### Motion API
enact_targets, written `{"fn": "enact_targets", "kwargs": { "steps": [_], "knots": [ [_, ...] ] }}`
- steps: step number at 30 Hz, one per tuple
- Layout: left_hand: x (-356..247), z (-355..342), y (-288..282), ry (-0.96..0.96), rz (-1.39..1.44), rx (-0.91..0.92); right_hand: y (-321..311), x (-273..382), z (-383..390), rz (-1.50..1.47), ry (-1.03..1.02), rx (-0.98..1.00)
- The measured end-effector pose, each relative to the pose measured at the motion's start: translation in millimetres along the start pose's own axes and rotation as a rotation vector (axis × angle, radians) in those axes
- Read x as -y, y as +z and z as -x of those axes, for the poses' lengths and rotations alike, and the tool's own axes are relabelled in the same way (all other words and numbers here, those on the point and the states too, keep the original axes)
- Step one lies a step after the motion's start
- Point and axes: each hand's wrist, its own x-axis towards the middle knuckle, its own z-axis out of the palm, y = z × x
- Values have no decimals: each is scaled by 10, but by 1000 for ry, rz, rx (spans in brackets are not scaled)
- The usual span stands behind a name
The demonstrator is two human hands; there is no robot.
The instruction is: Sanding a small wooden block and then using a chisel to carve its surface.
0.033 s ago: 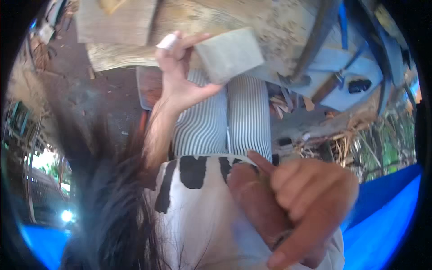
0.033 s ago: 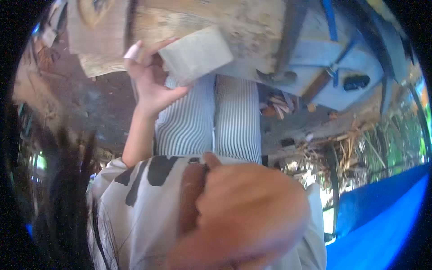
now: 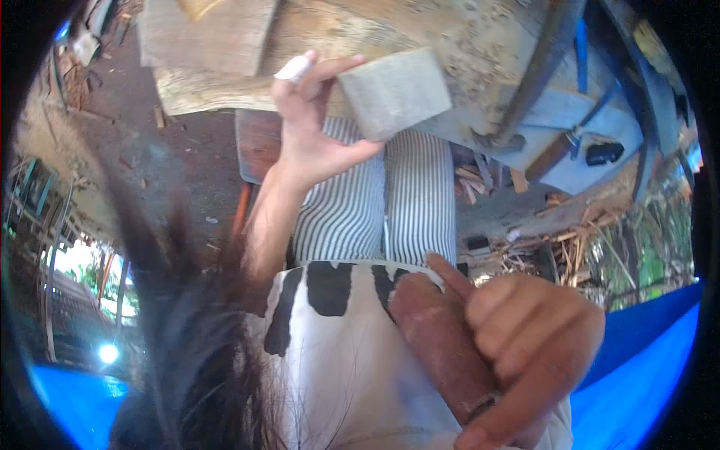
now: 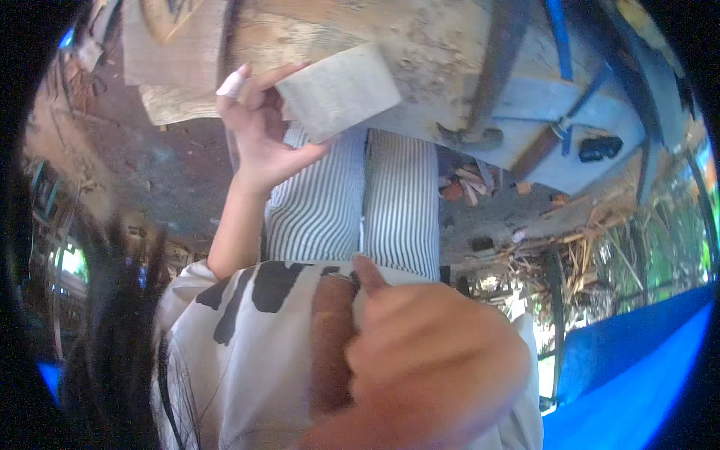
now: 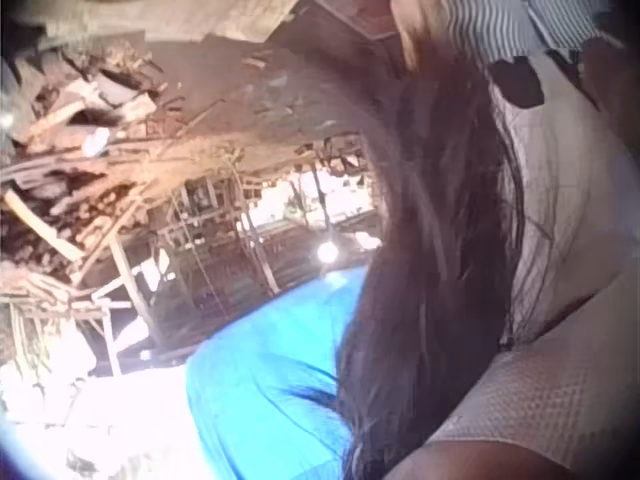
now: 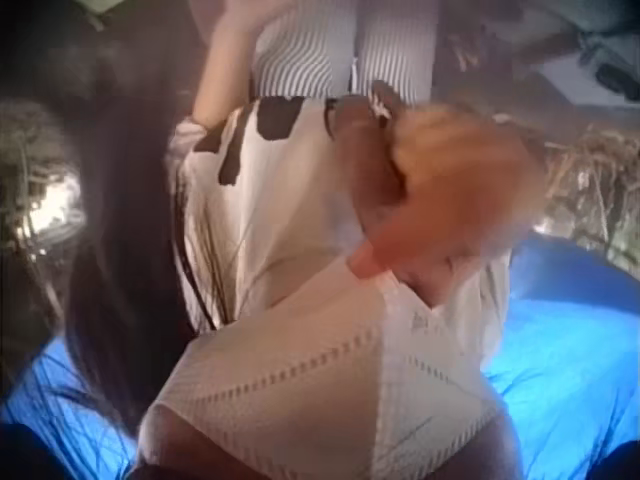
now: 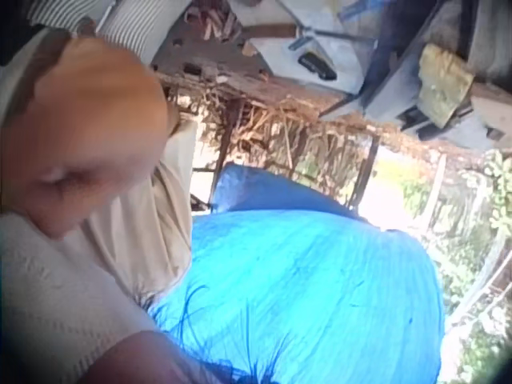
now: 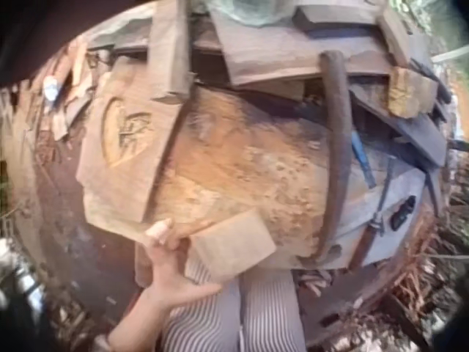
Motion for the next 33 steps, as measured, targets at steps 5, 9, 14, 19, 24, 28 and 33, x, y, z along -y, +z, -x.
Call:
{"fn": "enact_targets", "kwargs": {
  "steps": [5, 9, 14, 19, 24, 28, 33],
  "knots": [
    [-13, -174, -210, 89, -146, -75, 43, 210, -10, 151, -230, -301],
    [230, -311, -180, 253, -204, -57, 80, 154, -6, 213, -80, -421],
    [309, -480, -174, 262, -445, -59, 38, 61, 25, 190, -59, -976],
    [377, -447, -23, 226, -254, -146, -405, -734, -66, 1168, -446, -1072],
    [318, -414, -93, 300, -553, -191, -410, -1396, -82, 1126, -208, -716],
    [238, -427, -69, 263, -598, -234, -391, -1290, -124, 997, 167, -796],
    [236, -423, -53, 247, -610, -268, -498, -1196, -231, 1513, 228, -526]
  ]
}}
